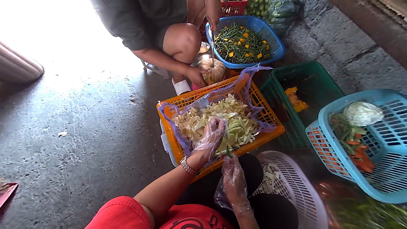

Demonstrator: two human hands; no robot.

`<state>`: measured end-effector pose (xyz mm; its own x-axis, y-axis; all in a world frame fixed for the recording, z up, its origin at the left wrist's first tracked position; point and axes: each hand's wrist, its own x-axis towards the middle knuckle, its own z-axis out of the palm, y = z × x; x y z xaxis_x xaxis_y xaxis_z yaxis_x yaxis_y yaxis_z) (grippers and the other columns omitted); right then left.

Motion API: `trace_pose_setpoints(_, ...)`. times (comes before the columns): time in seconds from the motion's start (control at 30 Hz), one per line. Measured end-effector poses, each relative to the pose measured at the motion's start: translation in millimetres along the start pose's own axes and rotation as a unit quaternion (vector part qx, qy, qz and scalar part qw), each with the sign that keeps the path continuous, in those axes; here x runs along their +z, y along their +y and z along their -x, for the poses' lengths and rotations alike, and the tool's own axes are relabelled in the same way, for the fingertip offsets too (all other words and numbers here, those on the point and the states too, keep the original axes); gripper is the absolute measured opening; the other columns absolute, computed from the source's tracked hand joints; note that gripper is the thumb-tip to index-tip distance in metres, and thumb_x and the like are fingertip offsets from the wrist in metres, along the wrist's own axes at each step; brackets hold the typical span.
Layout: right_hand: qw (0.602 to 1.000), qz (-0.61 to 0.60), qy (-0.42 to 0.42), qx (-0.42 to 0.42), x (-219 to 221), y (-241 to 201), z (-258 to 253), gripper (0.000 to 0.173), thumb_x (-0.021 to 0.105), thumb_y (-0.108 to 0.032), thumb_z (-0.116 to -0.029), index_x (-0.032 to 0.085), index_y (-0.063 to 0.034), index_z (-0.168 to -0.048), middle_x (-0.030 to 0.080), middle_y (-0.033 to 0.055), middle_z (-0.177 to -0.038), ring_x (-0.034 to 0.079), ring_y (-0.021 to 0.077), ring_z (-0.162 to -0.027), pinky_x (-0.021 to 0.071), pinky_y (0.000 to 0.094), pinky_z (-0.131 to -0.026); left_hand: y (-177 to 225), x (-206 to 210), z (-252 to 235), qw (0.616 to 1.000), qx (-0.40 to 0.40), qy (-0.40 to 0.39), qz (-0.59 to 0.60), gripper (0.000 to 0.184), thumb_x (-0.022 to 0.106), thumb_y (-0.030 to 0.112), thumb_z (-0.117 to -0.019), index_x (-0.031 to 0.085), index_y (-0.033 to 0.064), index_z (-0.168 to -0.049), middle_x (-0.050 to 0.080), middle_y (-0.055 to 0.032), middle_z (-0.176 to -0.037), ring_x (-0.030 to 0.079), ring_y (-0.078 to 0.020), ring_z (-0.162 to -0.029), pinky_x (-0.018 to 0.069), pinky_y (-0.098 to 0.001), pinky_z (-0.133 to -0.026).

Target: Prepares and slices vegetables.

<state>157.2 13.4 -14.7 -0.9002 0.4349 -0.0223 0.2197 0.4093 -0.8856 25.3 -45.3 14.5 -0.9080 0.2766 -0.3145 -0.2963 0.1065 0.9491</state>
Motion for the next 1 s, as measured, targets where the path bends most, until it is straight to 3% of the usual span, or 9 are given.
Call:
trace_pose_setpoints(0.13, 1.000, -0.029, -0.010, 0.007, -2.2, 0.5, -4.0, 0.041, 0.037, -0.023, -0.1079, 0.062, 0.0076, -0.116, 0.056, 0.0033, -0.078, 0.052, 0.0038, -0.067, 0.0478, 0.0218, -0.067, -16.7, 6.8, -1.9, 0.986, 0.011, -0.056, 0.157, 0.020, 0.037, 0.015, -0.1091, 0.053, 0.0030, -0.112, 0.055, -0.0009, -0.091, 0.056, -0.0039, -0.080, 0.0489, -0.0203, -0.073)
trace_pose_setpoints(0.27, 0.999, -0.038, -0.006, 0.014, -0.6, 2.9, 0.0, 0.041, 0.037, -0.025, -0.1079, 0.060, 0.0078, -0.118, 0.055, 0.0020, -0.076, 0.051, 0.0022, -0.065, 0.0479, 0.0207, -0.066, -15.7, 12.4, 3.2, 0.912, -0.050, -0.128, 0.386, 0.037, 0.020, 0.018, -0.1115, 0.054, 0.0078, -0.102, 0.068, -0.0018, -0.083, 0.068, -0.0103, -0.072, 0.0568, -0.0227, -0.068)
trace_pose_setpoints(0.33, 0.999, -0.045, -0.004, 0.020, -0.8, 4.0, 0.5, 0.042, 0.038, -0.026, -0.1079, 0.060, 0.0074, -0.117, 0.052, 0.0001, -0.075, 0.049, 0.0010, -0.064, 0.0465, 0.0197, -0.065, -14.2, 13.4, 7.6, 0.881, -0.057, -0.157, 0.443, 0.038, 0.018, 0.020, -0.1123, 0.053, 0.0065, -0.111, 0.069, -0.0028, -0.077, 0.069, -0.0126, -0.069, 0.0593, -0.0246, -0.070)
trace_pose_setpoints(0.4, 0.999, -0.042, -0.003, 0.025, -2.0, 4.4, 1.6, 0.041, 0.038, -0.027, -0.1081, 0.060, 0.0061, -0.115, 0.051, -0.0009, -0.075, 0.048, 0.0004, -0.063, 0.0455, 0.0186, -0.064, -14.5, 13.8, 9.4, 0.884, -0.036, -0.174, 0.433, 0.041, 0.016, 0.020, -0.1119, 0.055, 0.0059, -0.112, 0.067, -0.0007, -0.073, 0.068, -0.0107, -0.067, 0.0588, -0.0233, -0.069)
trace_pose_setpoints(0.53, 0.999, -0.030, -0.003, 0.012, -2.0, 5.3, 3.7, 0.043, 0.039, -0.032, -0.1081, 0.062, 0.0044, -0.112, 0.051, -0.0022, -0.073, 0.047, -0.0002, -0.061, 0.0450, 0.0184, -0.061, -4.1, 10.6, 13.0, 0.913, -0.053, -0.151, 0.374, 0.041, 0.017, 0.021, -0.1128, 0.053, 0.0072, -0.097, 0.063, 0.0009, -0.064, 0.065, -0.0087, -0.059, 0.0572, -0.0216, -0.062)
trace_pose_setpoints(0.7, 1.000, -0.019, -0.008, 0.002, -2.2, 2.4, 0.3, 0.039, 0.039, -0.026, -0.1081, 0.062, 0.0053, -0.113, 0.054, 0.0001, -0.075, 0.049, 0.0006, -0.063, 0.0455, 0.0189, -0.063, -2.0, 5.9, 15.1, 0.934, -0.059, -0.155, 0.315, 0.041, 0.017, 0.018, -0.1122, 0.053, 0.0073, -0.094, 0.063, 0.0012, -0.061, 0.065, -0.0092, -0.058, 0.0567, -0.0230, -0.063)
trace_pose_setpoints(0.87, 1.000, -0.018, -0.011, 0.022, -1.9, 0.3, -6.4, 0.040, 0.037, -0.026, -0.1089, 0.060, 0.0056, -0.114, 0.052, -0.0003, -0.075, 0.049, 0.0008, -0.065, 0.0454, 0.0197, -0.065, -2.9, 8.4, 21.1, 0.915, -0.090, -0.147, 0.364, 0.045, 0.014, 0.024, -0.1128, 0.054, 0.0066, -0.101, 0.065, 0.0000, -0.064, 0.066, -0.0097, -0.060, 0.0568, -0.0227, -0.061)
trace_pose_setpoints(1.0, 1.000, -0.018, -0.005, 0.021, -1.3, 4.2, -8.8, 0.040, 0.036, -0.027, -0.1090, 0.060, 0.0050, -0.112, 0.053, 0.0006, -0.077, 0.050, 0.0012, -0.066, 0.0461, 0.0196, -0.066, -13.9, 4.1, 17.9, 0.918, -0.009, -0.210, 0.335, 0.055, 0.008, 0.034, -0.1109, 0.054, 0.0040, -0.117, 0.072, -0.0026, -0.084, 0.071, -0.0134, -0.080, 0.0588, -0.0282, -0.077)
